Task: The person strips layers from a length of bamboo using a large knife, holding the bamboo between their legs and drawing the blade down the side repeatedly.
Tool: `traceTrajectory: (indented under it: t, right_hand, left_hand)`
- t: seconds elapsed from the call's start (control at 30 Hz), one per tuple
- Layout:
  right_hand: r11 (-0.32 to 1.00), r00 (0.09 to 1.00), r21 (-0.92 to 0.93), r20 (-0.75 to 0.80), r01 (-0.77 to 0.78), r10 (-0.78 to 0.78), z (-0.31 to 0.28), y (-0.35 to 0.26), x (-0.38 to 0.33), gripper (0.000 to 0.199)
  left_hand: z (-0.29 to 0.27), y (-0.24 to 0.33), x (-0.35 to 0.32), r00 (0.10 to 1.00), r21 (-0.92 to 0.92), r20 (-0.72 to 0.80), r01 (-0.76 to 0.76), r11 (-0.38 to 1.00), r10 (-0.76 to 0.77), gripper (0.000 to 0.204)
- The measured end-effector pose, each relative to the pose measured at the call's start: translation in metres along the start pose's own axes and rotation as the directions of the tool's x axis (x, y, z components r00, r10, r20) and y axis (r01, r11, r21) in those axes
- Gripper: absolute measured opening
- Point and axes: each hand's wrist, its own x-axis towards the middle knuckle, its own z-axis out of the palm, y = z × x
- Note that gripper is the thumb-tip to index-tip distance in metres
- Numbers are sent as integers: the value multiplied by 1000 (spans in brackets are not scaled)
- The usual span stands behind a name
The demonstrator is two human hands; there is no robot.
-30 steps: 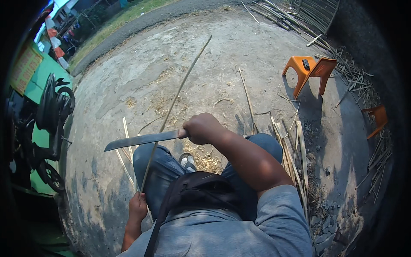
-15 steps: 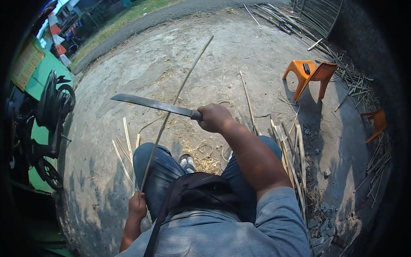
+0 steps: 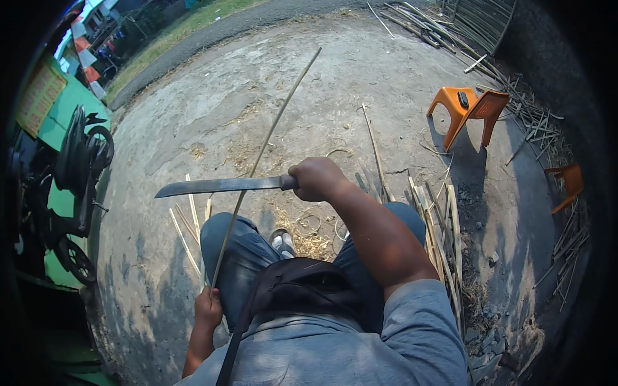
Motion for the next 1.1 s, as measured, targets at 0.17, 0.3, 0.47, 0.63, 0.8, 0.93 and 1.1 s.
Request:
traceTrajectory:
  t: [0.17,0.3,0.47,0.63,0.8,0.93,1.1]
  right_hand:
    - [973,978,143,-73,-182,194,3,29,1,16]
    - [967,975,184,-105,-175,197,6,26,-2,18]
    - [965,989,241,-81,-100,123,7,2,-4,19]
    - [1000,1000,12,0,14,-14,7,-10,-4,16]
    - [999,999,-25,-11,42,-43,-2,-10,-4,14]
    - [997,996,-1,25,-82,82,-1,1,0,15]
    - [987,989,58,11,-149,149,1,9,-3,19]
  left_hand:
    - [-3,6,0,1000,-3,-12,-11,1000,11,58]
    - [-2,6,0,998,17,-31,-46,999,47,61]
    - [2,-4,1,998,2,-25,-50,999,50,62]
    - [1,1,2,1000,-15,2,-16,1000,16,63]
    - [5,-4,1,1000,-14,-4,2,1000,-2,62]
    - [4,-1,0,1000,0,-29,-2,1000,2,60]
    - [2,2,-1,999,25,-34,-9,1000,10,59]
